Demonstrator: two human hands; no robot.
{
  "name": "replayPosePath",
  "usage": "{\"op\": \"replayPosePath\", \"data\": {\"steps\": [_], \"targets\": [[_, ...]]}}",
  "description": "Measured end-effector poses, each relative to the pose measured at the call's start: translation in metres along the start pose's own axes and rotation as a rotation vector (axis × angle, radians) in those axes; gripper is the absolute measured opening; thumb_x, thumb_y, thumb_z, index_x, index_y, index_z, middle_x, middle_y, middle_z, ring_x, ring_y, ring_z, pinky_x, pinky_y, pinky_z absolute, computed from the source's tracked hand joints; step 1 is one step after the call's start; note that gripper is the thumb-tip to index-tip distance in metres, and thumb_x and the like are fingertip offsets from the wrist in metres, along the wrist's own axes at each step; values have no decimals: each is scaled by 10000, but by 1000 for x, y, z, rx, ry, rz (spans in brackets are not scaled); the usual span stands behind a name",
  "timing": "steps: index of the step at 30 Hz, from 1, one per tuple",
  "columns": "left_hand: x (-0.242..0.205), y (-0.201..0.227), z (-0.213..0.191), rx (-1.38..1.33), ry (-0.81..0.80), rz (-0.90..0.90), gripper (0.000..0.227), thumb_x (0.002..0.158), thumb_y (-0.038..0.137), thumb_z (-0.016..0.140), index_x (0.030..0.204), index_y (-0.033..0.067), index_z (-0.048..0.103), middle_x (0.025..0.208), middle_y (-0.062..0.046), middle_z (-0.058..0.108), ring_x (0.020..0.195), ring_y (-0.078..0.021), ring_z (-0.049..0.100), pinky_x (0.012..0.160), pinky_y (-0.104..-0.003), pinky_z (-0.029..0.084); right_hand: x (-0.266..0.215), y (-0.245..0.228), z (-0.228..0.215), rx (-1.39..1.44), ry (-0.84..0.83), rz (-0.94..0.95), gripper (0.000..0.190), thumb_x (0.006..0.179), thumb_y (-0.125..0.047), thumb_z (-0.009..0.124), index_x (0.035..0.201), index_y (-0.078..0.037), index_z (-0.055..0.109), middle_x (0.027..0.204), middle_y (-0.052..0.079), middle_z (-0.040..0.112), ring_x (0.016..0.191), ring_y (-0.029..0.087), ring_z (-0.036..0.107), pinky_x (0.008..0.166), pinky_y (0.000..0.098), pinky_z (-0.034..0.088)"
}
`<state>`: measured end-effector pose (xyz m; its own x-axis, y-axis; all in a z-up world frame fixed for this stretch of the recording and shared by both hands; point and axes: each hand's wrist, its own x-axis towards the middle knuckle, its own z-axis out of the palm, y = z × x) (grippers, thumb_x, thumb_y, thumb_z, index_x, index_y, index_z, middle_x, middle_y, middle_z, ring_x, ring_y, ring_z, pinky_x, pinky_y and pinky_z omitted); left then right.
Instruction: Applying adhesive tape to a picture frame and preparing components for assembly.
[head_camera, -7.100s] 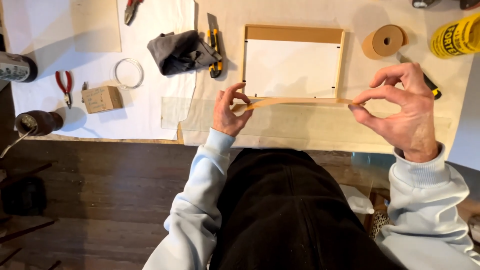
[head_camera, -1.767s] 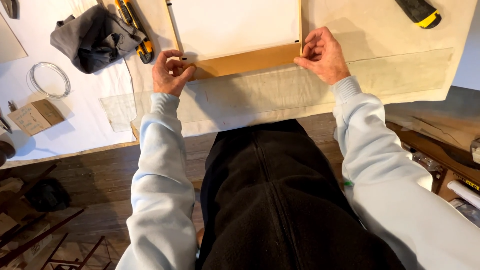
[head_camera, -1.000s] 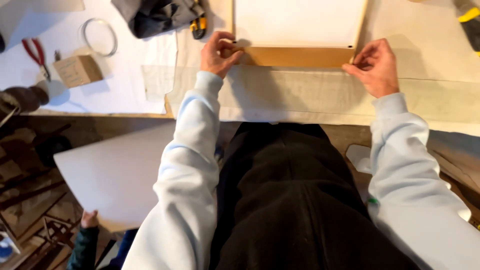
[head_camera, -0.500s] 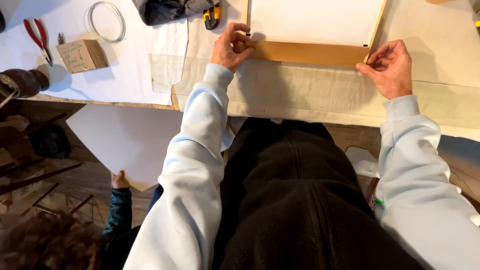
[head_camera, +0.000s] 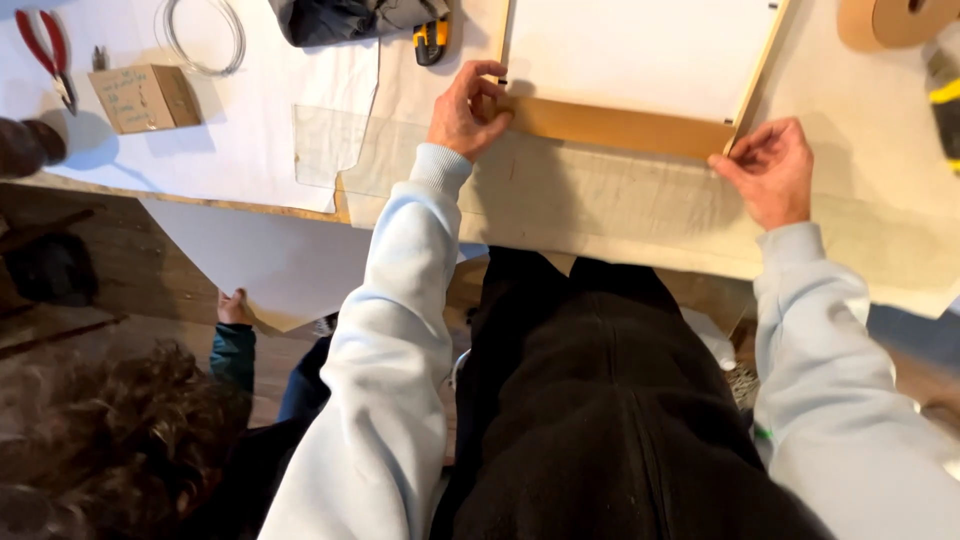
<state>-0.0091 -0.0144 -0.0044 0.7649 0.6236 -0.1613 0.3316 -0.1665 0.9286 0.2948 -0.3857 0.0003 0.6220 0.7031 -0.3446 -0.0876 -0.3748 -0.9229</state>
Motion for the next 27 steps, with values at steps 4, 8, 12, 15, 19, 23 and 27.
{"op": "replayPosePath", "data": {"steps": [4, 8, 12, 15, 19, 23, 27], "targets": [[-11, 0, -1, 5, 31, 60, 596, 839, 35, 841, 1363, 147, 579, 1051, -18, 742, 790, -129, 623, 760, -295, 588, 1, 4, 0, 22, -43, -29, 485, 1023, 99, 895, 1190, -22, 456, 1025, 71, 643, 933, 122, 674, 872, 285, 630], [-13, 2, 10, 26, 83, 48, 622, 835, 45, 870, 1373, 171, 586, 1029, -10, 715, 746, -162, 545, 728, -310, 559, 7, 1, -6, -17, -73, -62, 475, 1042, 95, 895, 1180, -23, 456, 1036, 79, 652, 943, 126, 692, 875, 291, 639], [-17, -7, 16, 64, 136, 33, 635, 872, 48, 899, 1409, 188, 590, 1056, 1, 697, 781, -170, 559, 757, -317, 562, 3, 2, -7, 50, -79, -44, 473, 1038, 90, 889, 1150, -37, 447, 1021, 88, 667, 916, 132, 707, 859, 281, 629], [-20, -5, 20, 99, 167, 113, 714, 826, 52, 921, 1430, 208, 573, 1083, -4, 669, 829, -175, 569, 795, -325, 575, 2, -3, -4, 13, -79, -81, 471, 1057, 109, 899, 1157, -26, 460, 1036, 84, 635, 933, 114, 644, 859, 274, 609], [-22, -5, 28, 138, 192, 87, 790, 800, 56, 937, 1463, 227, 542, 1142, -2, 669, 890, -194, 551, 848, -342, 571, 3, -4, -3, 47, -83, -55, 458, 1046, 107, 882, 1140, -35, 457, 1024, 84, 657, 921, 122, 677, 868, 277, 634], [-27, -6, 35, 144, 207, 61, 828, 798, 52, 932, 1493, 240, 523, 1169, 1, 669, 925, -200, 545, 877, -346, 567, 1, -4, -4, 76, -86, -37, 457, 1048, 108, 882, 1150, -36, 460, 1026, 87, 661, 920, 118, 668, 860, 267, 618], [-26, -12, 34, 156, 216, 103, 857, 805, 34, 923, 1522, 236, 500, 1183, 6, 677, 965, -208, 550, 902, -350, 554, 3, -3, -4, 110, -87, -29, 454, 1029, 106, 872, 1141, -43, 458, 1030, 86, 665, 921, 128, 703, 873, 277, 640]]}}
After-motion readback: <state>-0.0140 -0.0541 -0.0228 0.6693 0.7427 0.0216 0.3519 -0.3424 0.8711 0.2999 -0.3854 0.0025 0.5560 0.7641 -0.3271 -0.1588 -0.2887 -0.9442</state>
